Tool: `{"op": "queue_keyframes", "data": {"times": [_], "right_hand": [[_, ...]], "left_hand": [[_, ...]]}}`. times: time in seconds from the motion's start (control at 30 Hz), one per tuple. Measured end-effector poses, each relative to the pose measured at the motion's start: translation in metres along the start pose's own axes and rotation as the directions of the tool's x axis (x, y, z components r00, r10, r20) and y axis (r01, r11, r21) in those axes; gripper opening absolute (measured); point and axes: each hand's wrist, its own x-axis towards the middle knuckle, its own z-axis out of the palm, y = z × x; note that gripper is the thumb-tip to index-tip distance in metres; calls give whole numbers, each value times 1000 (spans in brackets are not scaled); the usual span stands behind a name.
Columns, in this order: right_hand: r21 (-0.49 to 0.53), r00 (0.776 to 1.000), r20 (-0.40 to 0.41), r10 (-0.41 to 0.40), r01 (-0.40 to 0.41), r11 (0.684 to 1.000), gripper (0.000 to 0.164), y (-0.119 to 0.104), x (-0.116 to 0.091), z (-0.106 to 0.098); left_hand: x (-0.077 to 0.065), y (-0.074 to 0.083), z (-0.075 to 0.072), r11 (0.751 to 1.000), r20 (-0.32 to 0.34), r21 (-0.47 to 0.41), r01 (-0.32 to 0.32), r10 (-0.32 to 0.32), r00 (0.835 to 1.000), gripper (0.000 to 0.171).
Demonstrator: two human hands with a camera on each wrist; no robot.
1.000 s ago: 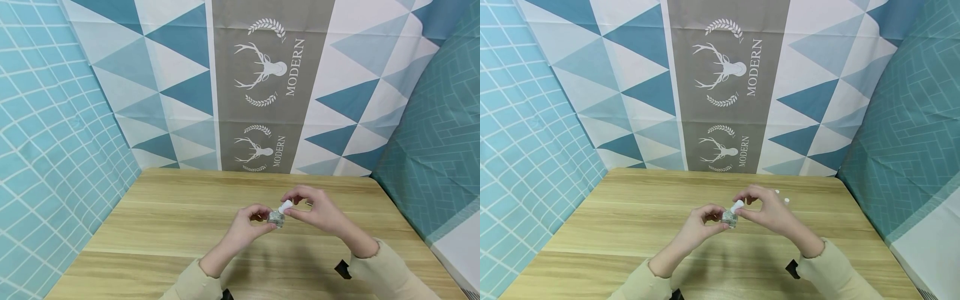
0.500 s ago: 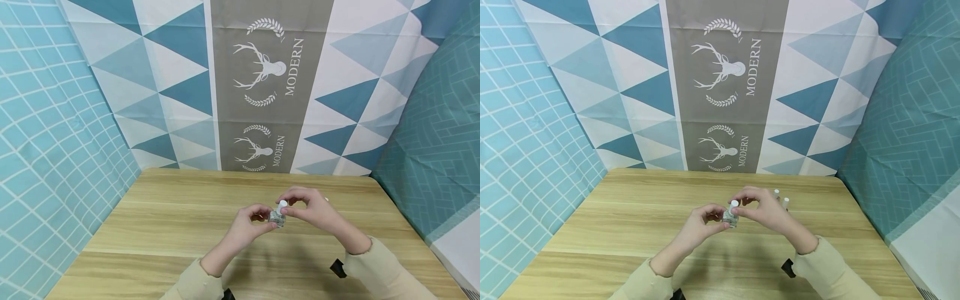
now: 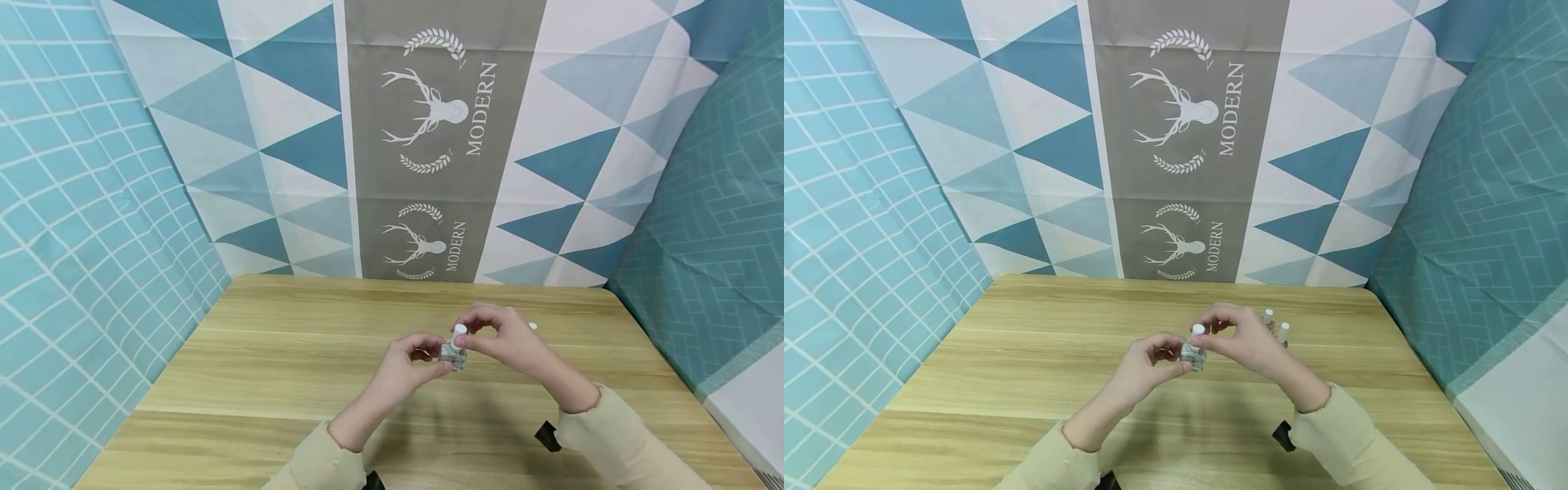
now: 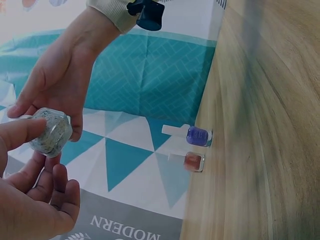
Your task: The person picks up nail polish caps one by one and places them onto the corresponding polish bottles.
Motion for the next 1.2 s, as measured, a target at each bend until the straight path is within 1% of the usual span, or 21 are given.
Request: {"op": "queue_keyframes", "data": {"times": [0.17, 0.43, 0.77, 0.87, 1.0, 1.07, 1.2], "right_hand": [[-23, 999, -36, 24, -25, 999, 17, -2, 1, 1], [-58, 995, -96, 18, -24, 998, 18, -5, 4, 4], [-61, 990, -142, 14, -22, 998, 22, -5, 8, 9], [-54, 990, -137, 16, -23, 998, 24, -5, 8, 11], [-45, 994, -106, 8, -13, 999, 24, -4, 7, 10], [-38, 996, -82, -23, 20, 999, 26, -4, 6, 8], [-4, 992, -29, -124, 124, 992, 29, -2, 5, 3]], "left_hand": [[1, 0, 1, 1000, -11, 4, -2, 2, 1000, 29], [2, 2, 1, 1000, -21, 17, -1, 1, 1000, 27], [1, 3, 1, 999, -42, 19, -33, 34, 999, 26], [1, 3, 1, 999, -43, 7, -34, 34, 999, 26], [1, 3, 0, 1000, -44, -16, -24, 23, 999, 26], [1, 3, 0, 1000, -44, -23, -17, 16, 999, 26], [0, 2, 0, 1000, -41, -27, -5, 4, 999, 26]]}}
